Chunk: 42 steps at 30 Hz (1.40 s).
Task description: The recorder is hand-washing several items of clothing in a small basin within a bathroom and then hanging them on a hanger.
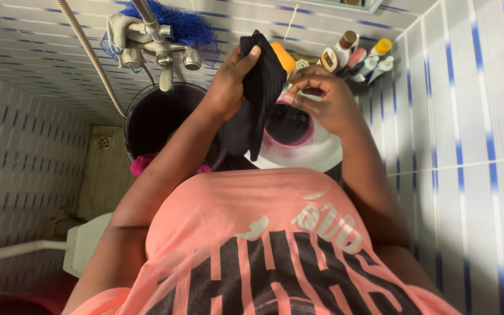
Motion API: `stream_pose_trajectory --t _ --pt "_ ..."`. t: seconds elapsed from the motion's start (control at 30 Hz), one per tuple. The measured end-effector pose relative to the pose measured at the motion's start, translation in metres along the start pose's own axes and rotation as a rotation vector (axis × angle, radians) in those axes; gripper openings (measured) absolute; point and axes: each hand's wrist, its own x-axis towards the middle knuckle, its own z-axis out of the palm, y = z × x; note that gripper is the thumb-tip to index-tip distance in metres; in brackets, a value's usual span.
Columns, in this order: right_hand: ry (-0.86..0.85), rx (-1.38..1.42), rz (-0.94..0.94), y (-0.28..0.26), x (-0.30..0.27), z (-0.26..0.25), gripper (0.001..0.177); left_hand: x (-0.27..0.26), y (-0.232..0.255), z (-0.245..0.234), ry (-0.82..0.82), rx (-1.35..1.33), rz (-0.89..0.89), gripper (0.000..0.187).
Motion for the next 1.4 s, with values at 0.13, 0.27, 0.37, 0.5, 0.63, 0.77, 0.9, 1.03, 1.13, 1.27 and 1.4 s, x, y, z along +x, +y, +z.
stream_pose_trajectory --t 0.13,0.27,0.37,0.5,0.63,0.77,0.9,1.03,1.13,1.27,1.4 --pt "0.0 0.059 0.068 0.001 0.001 0.006 0.016 -0.004 0.002 0.002 -0.015 0.054 0.008 0.036" --pt "0.021 0.088 0.063 0.006 0.0 0.005 0.015 -0.005 0.006 0.006 0.04 0.106 -0.049 0.037" --pt "0.027 0.118 0.055 0.012 -0.003 0.001 0.014 -0.004 0.004 0.006 0.031 0.123 -0.059 0.037" --pt "0.043 0.134 0.012 0.023 -0.013 -0.007 0.013 -0.002 0.003 0.007 0.007 0.103 -0.051 0.036" --pt "0.071 0.253 -0.025 0.033 -0.036 -0.027 0.016 0.002 0.0 0.002 -0.018 0.097 -0.06 0.035" --pt "0.145 0.282 0.014 0.04 -0.075 -0.052 0.018 0.005 0.002 0.006 0.004 0.122 -0.089 0.034" --pt "0.206 0.252 0.18 0.03 -0.121 -0.07 0.018 0.015 -0.011 -0.003 -0.021 0.078 -0.072 0.031" --pt "0.303 -0.076 0.404 0.004 -0.16 -0.078 0.014 0.016 -0.006 0.008 -0.073 0.095 -0.088 0.029" --pt "0.384 -0.405 0.479 -0.002 -0.19 -0.082 0.01 0.02 -0.008 0.01 -0.095 0.068 -0.092 0.026" --pt "0.468 -0.693 0.433 -0.009 -0.222 -0.077 0.023 0.023 -0.011 0.014 -0.165 0.021 -0.12 0.022" --pt "0.584 -0.769 0.487 -0.035 -0.231 -0.065 0.017 0.024 -0.014 0.021 -0.198 0.029 -0.169 0.021"
